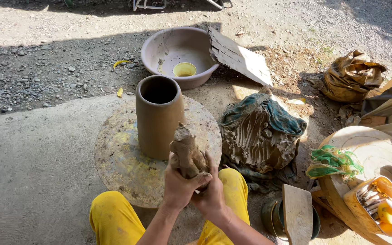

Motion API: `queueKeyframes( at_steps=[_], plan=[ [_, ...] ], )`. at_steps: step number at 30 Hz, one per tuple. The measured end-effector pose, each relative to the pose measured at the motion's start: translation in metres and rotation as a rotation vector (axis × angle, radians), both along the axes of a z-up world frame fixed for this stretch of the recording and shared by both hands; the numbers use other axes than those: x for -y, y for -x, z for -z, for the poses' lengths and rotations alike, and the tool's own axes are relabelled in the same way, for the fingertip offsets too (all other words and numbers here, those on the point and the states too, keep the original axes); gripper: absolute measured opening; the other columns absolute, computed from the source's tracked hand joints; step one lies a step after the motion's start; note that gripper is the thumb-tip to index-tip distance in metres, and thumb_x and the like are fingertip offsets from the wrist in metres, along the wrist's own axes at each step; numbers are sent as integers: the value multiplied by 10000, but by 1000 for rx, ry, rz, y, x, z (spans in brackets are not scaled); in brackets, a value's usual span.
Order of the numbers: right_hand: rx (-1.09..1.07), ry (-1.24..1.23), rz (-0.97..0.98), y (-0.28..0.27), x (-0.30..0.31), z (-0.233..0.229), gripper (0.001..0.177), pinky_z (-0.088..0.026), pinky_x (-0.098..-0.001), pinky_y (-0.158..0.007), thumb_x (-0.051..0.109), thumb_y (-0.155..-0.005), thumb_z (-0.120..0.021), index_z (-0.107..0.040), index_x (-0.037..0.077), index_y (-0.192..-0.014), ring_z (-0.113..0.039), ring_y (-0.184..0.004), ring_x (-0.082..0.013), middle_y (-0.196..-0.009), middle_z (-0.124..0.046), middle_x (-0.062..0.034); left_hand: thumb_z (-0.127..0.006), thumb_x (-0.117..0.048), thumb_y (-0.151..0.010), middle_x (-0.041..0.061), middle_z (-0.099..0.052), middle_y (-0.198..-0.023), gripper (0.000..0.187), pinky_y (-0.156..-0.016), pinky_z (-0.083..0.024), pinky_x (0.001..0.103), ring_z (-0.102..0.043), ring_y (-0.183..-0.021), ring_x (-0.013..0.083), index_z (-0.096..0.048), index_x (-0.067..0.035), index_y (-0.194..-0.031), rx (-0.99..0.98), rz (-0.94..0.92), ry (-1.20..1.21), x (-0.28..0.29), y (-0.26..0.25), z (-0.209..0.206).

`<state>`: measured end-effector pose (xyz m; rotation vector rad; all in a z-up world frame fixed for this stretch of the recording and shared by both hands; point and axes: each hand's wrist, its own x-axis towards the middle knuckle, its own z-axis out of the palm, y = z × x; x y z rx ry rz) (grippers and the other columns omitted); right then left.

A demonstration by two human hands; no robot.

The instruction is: The person kneads a lump of clay by hand and then attaches it to the top rim of a cylindrical ceramic vessel sitting on a pottery wheel.

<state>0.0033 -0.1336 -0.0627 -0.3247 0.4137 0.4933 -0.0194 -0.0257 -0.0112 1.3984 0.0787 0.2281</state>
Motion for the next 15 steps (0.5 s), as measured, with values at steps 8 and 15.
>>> queueKeyframes(
  at_steps=[8, 15],
  plan=[
    [1202, 845, -277, 17, 44, -12, 1411, -375, -504, -1084, -179, -513, -871, -82, 77, -1654, -355, -1484, -391, -1656, -264, -227, -890, -115, -726, 68, -753, -1054, 482, -872, -629, 331, -731, -950, 157, -659, -12, -1137, 160, -43, -22, -11, 3, 22],
    [740, 783, -12, 13, 12, -2, 1188, -553, -448, -1015, -79, -659, -773, -111, 106, -1628, -634, -1266, -282, -1470, -499, -193, -967, -433, -709, 108, -588, -1294, 625, -1068, -464, 478, -526, -1259, 334, -739, -129, -1205, 25, -63, -833, -13, -13, -1]
  ],
)
